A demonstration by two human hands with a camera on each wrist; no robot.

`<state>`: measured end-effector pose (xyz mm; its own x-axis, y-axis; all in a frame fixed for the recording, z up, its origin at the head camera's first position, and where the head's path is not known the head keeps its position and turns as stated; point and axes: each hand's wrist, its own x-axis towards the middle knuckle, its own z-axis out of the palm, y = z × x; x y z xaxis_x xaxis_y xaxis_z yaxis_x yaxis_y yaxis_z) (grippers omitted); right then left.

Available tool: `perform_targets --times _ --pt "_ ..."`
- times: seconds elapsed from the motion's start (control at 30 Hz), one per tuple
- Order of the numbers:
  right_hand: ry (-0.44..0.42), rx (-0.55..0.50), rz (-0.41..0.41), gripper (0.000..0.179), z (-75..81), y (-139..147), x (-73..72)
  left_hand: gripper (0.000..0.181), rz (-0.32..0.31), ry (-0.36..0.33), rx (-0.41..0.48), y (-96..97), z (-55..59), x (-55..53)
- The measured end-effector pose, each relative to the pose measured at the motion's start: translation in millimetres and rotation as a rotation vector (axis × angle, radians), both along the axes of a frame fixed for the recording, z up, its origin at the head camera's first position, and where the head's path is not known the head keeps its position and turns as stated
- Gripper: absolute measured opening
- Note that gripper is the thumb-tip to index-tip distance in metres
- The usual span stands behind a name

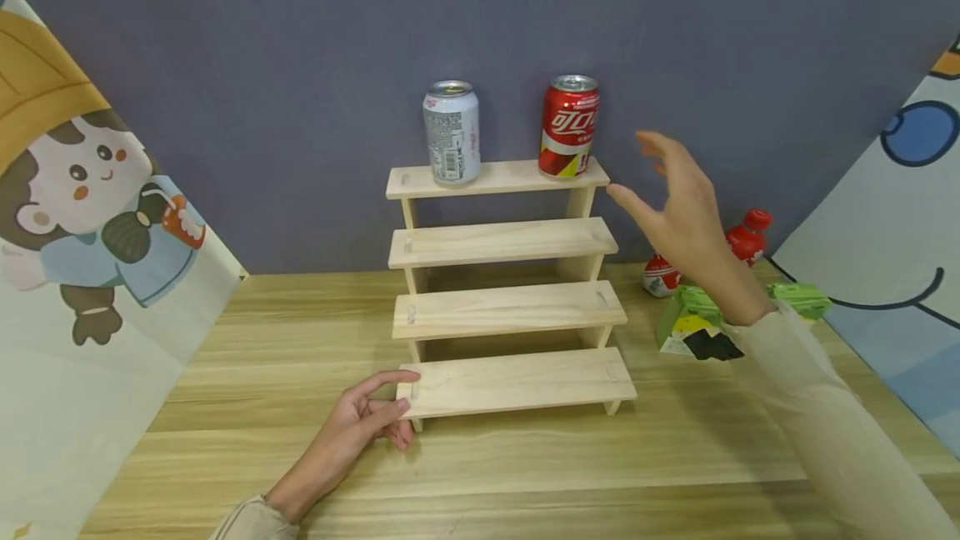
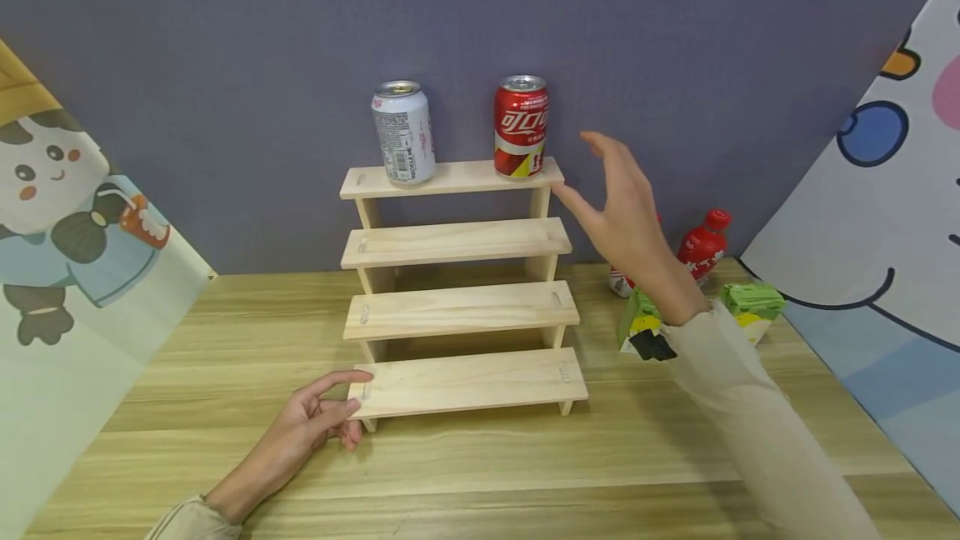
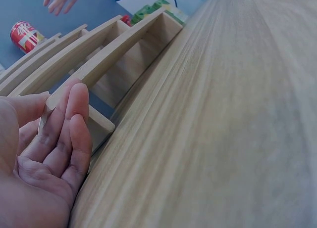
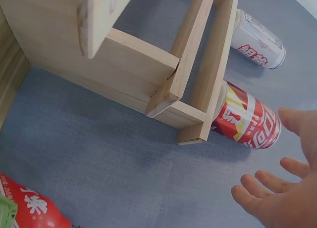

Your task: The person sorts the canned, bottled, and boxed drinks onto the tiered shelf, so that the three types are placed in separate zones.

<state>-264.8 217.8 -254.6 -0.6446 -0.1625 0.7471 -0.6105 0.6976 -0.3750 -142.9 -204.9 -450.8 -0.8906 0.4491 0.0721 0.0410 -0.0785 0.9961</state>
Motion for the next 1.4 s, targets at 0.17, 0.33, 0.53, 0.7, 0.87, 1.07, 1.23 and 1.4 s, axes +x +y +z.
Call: perform_targets --times 0.17,0.33,0.53,0.7,0.87,1.07,1.23,1.4 --pt "0.020 0.029 0.005 0.067 -5.8 4.8 11.9 0.044 0.002 0.001 0.001 -0.5 0.3 0.4" --pt "0.019 0.041 0.015 0.066 -13.3 8.9 24.1 0.044 -0.001 0.009 0.009 -1.0 0.4 0.4" --pt "0.019 0.071 0.010 0.068 -22.9 12.7 35.6 0.044 0.001 0.007 0.013 -2.7 0.4 1.2" --pt "0.027 0.104 -0.005 0.068 -33.7 18.2 44.0 0.044 0.003 0.000 0.003 -1.9 0.3 1.0" --pt "-0.003 0.110 -0.026 0.068 -45.7 25.5 53.5 0.044 -0.004 -0.004 -0.006 -0.1 0.6 0.2" --pt "-0.038 0.123 -0.040 0.067 -55.8 34.3 61.8 0.044 -0.016 0.013 0.008 0.3 1.4 -0.4" --pt "-0.056 0.151 -0.086 0.065 -63.1 40.7 69.8 0.044 -0.016 0.013 0.013 -0.1 1.5 0.0" --pt "-0.066 0.162 -0.093 0.063 -69.9 47.9 74.2 0.044 -0.013 0.006 0.008 0.2 1.9 -0.3"
